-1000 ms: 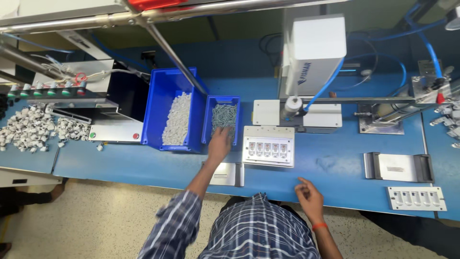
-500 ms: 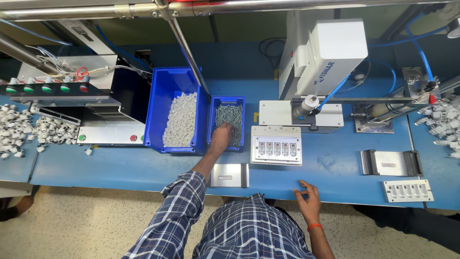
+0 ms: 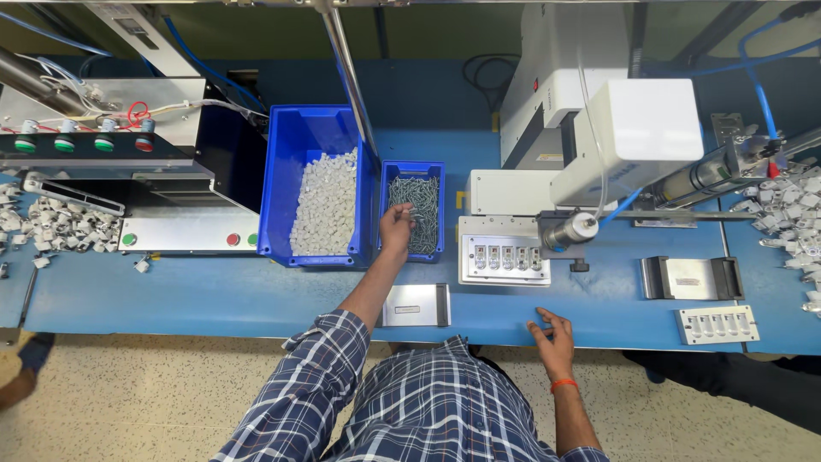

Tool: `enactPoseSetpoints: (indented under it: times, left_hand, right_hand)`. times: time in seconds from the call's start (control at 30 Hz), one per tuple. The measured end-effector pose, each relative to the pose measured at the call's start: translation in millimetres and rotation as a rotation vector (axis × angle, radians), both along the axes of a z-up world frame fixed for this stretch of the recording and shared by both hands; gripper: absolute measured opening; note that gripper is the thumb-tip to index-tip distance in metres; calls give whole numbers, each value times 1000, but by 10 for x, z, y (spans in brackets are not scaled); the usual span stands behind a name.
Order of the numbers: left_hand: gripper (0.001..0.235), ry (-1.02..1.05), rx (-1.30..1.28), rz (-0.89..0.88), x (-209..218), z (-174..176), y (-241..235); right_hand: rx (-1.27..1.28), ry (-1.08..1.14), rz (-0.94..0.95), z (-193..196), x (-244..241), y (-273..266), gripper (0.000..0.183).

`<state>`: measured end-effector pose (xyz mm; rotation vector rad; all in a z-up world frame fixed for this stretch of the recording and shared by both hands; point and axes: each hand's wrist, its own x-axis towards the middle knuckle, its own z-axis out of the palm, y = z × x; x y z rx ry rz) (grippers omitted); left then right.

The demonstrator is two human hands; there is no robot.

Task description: The person assembles small white plastic components and metal screws into a metal fixture on a blue workbench. They repeatedly pick parts from blue bins, insert them into the fixture, and place the completed fixture aside. A coworker is visible working nearby.

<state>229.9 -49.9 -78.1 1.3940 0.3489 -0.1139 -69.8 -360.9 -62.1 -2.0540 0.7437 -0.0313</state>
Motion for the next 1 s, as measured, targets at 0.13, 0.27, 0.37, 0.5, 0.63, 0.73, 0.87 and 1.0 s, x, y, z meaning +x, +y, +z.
enactPoseSetpoints:
  times: [0.13,0.27,0.37,0.5,0.63,0.73,0.87,1.0]
  left_hand:
    - [26,229,-521,97,82,-74,29]
    - [17,398,-934,266,68,-78,65]
    - [14,337,-1115,187,88,-87,91]
    - [20,295,-1143,49,135,-93,115]
    - [33,326,-1032,-26,151,58,86]
    - [41,330,-933,-79,93,294,66]
    - [45,329,-863,-120,38,500,65]
    - [44,308,-870,-174,43,406,109]
  right_hand:
    - [31,-2,-8,30,28,6,47]
    - [49,52,-20,98,30,38,47]
    - [54,84,-23,144,54,49,47]
    - [40,90,-18,161,59,54,47]
    - [51,75,-16,139,52,45,47]
    - [45,80,-15,120,50,39,47]
    - [27,105,-20,115,56,28,47]
    - [10,106,-10,112,54,32,48]
